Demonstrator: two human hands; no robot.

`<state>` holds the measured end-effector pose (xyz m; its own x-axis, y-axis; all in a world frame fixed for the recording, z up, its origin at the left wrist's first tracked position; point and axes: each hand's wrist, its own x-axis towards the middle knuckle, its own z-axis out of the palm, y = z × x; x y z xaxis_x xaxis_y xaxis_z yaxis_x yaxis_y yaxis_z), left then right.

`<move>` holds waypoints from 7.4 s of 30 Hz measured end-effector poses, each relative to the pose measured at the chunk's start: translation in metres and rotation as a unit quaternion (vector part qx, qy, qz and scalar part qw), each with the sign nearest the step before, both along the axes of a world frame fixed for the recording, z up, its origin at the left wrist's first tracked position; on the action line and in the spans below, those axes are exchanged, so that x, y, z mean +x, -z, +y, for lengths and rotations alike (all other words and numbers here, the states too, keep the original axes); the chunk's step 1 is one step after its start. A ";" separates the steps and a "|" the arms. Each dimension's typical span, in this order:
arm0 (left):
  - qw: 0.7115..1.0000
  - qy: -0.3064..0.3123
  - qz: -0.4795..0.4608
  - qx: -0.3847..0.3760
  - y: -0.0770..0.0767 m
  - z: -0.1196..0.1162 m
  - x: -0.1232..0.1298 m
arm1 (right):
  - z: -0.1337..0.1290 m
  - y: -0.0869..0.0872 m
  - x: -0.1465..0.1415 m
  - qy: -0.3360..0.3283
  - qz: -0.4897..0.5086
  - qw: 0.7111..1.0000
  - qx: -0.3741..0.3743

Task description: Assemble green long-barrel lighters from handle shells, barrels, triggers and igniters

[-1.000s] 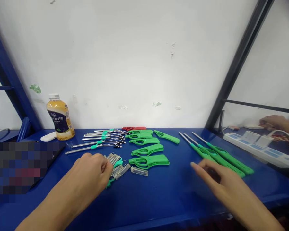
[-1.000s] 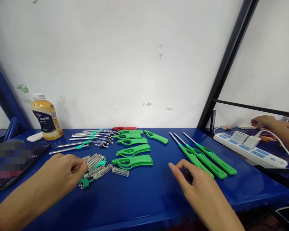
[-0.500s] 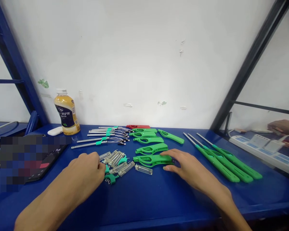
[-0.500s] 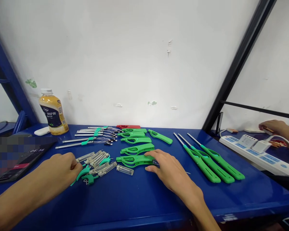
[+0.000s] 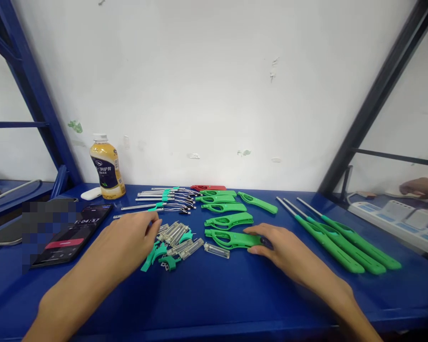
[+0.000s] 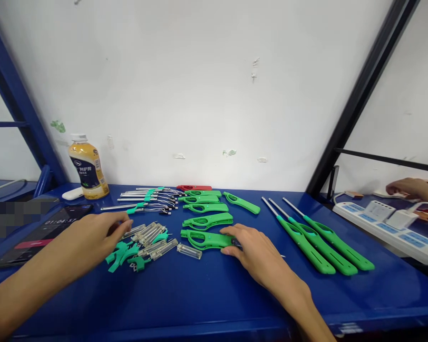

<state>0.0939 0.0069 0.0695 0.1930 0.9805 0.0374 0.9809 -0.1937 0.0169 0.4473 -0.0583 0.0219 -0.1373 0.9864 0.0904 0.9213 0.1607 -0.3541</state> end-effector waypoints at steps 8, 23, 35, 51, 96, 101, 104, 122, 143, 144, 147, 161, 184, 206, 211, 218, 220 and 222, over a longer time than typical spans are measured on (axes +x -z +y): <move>0.997 0.066 0.033 0.014 0.002 0.093 -0.025 | -0.004 0.008 0.007 -0.005 -0.002 1.000 0.013; 0.992 0.126 0.022 -0.014 0.015 0.107 -0.036 | -0.064 0.014 0.000 -0.035 0.086 0.995 0.020; 0.988 0.145 0.024 0.037 0.007 0.102 -0.044 | -0.056 0.005 -0.005 -0.009 0.141 0.988 0.062; 0.945 0.222 -0.140 0.194 0.009 -0.025 -0.066 | -0.051 0.028 0.031 0.091 0.091 0.982 0.142; 0.887 0.316 -0.291 0.170 0.077 -0.079 -0.006 | -0.066 0.040 -0.028 -0.030 0.098 0.995 0.018; 0.887 0.314 -0.273 0.200 0.082 -0.078 -0.010 | -0.066 0.040 -0.029 -0.038 0.089 0.994 0.047; 0.901 0.308 -0.240 0.192 0.088 -0.076 -0.015 | -0.066 0.041 -0.029 -0.044 0.086 0.994 0.058; 0.929 0.264 -0.191 0.174 0.110 -0.082 -0.023 | -0.068 0.037 -0.029 -0.025 0.100 0.995 0.019; 0.929 0.272 -0.203 0.146 0.107 -0.077 -0.025 | -0.062 0.028 -0.048 -0.099 0.138 0.972 0.160; 0.931 0.270 -0.202 0.140 0.107 -0.077 -0.025 | -0.062 0.028 -0.048 -0.098 0.137 0.972 0.166; 0.933 0.272 -0.201 0.120 0.106 -0.077 -0.026 | -0.060 0.028 -0.049 -0.089 0.133 0.971 0.176; 0.929 0.260 -0.235 0.116 0.103 -0.081 -0.022 | -0.065 0.034 -0.049 -0.139 -0.008 0.958 0.252; 0.913 0.269 -0.278 0.129 0.099 -0.079 -0.019 | -0.063 0.037 -0.046 -0.144 0.135 0.955 0.220; 0.896 0.262 -0.251 0.257 0.071 -0.055 -0.016 | -0.066 0.040 -0.044 -0.164 0.154 0.958 0.175; 0.914 0.276 -0.203 0.217 0.078 -0.027 -0.022 | -0.065 0.040 -0.044 -0.169 0.157 0.955 0.184; 0.903 0.300 -0.196 0.238 0.075 -0.017 -0.022 | -0.065 0.040 -0.045 -0.161 0.158 0.956 0.186; 0.898 0.300 -0.198 0.256 0.066 -0.024 -0.020 | -0.065 0.040 -0.046 -0.162 0.157 0.956 0.188; 0.892 0.301 -0.204 0.269 0.059 -0.036 -0.016 | -0.064 0.039 -0.047 -0.158 0.160 0.956 0.190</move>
